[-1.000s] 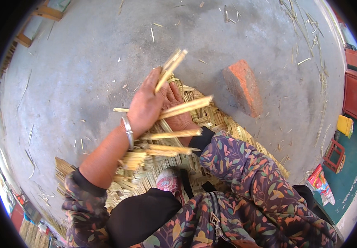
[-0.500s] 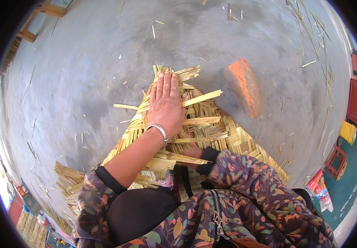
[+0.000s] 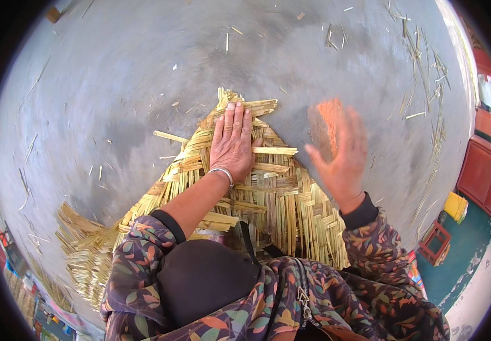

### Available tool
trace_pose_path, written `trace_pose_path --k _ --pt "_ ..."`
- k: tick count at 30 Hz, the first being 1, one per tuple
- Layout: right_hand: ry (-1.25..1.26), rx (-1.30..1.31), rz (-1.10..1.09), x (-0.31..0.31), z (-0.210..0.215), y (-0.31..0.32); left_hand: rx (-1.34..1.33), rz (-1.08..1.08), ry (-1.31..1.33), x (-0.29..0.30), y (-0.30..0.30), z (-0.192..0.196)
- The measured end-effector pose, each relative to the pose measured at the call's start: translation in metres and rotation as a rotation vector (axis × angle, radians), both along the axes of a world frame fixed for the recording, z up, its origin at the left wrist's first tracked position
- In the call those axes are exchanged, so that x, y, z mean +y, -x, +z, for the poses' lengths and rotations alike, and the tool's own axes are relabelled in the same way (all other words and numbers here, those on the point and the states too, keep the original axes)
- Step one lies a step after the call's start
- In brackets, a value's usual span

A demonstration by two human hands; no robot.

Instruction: The person weaves a mat from dried palm leaves on the floor, interlacing strips by hand and periodically tapping the surface with a brick to compact the weave. The mat grows in size as more strips are added.

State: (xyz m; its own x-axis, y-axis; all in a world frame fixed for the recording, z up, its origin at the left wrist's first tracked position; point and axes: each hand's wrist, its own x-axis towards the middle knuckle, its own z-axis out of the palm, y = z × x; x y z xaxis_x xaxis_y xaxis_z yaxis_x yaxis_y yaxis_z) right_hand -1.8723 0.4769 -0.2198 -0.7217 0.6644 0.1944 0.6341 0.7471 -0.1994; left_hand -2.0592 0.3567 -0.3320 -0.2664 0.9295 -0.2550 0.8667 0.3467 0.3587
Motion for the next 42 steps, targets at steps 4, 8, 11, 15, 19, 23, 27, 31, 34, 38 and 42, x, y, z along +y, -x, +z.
trace_pose_path --k 4,8,11,15,19,23,27,31,34,38,42 --pt "0.360 -0.205 -0.567 -0.008 -0.026 0.009 -0.034 -0.044 0.060 -0.026 0.018 0.009" --pt "0.488 -0.102 -0.570 -0.019 -0.019 0.019 -0.104 -0.034 -0.041 -0.043 0.031 0.013" --pt "0.520 0.012 -0.362 -0.022 0.014 0.044 -0.042 -0.083 -0.038 -0.054 0.038 0.014" --pt "0.396 0.171 0.054 -0.015 0.082 0.117 0.040 -0.159 -0.033 -0.067 0.045 0.012" --pt "0.366 0.365 0.470 -0.011 0.147 0.195 0.053 -0.212 -0.039 -0.077 0.053 0.018" --pt "0.189 0.162 0.705 -0.046 0.140 0.244 -0.168 -0.349 0.154 -0.082 0.069 0.048" --pt "0.253 -0.273 0.800 -0.101 0.043 0.280 -0.537 -0.399 0.549 -0.077 0.090 0.068" --pt "0.266 -0.385 0.752 -0.103 0.023 0.285 -0.329 -0.376 0.219 -0.099 0.093 0.044" --pt "0.249 -0.213 0.792 -0.101 0.062 0.291 -0.141 -0.380 -0.002 -0.119 0.085 0.011" --pt "0.204 0.154 0.806 -0.084 0.110 0.305 -0.018 -0.339 -0.148 -0.124 0.072 -0.010" --pt "0.132 0.035 0.750 -0.084 0.076 0.301 -0.012 -0.334 -0.161 -0.121 0.072 -0.005"
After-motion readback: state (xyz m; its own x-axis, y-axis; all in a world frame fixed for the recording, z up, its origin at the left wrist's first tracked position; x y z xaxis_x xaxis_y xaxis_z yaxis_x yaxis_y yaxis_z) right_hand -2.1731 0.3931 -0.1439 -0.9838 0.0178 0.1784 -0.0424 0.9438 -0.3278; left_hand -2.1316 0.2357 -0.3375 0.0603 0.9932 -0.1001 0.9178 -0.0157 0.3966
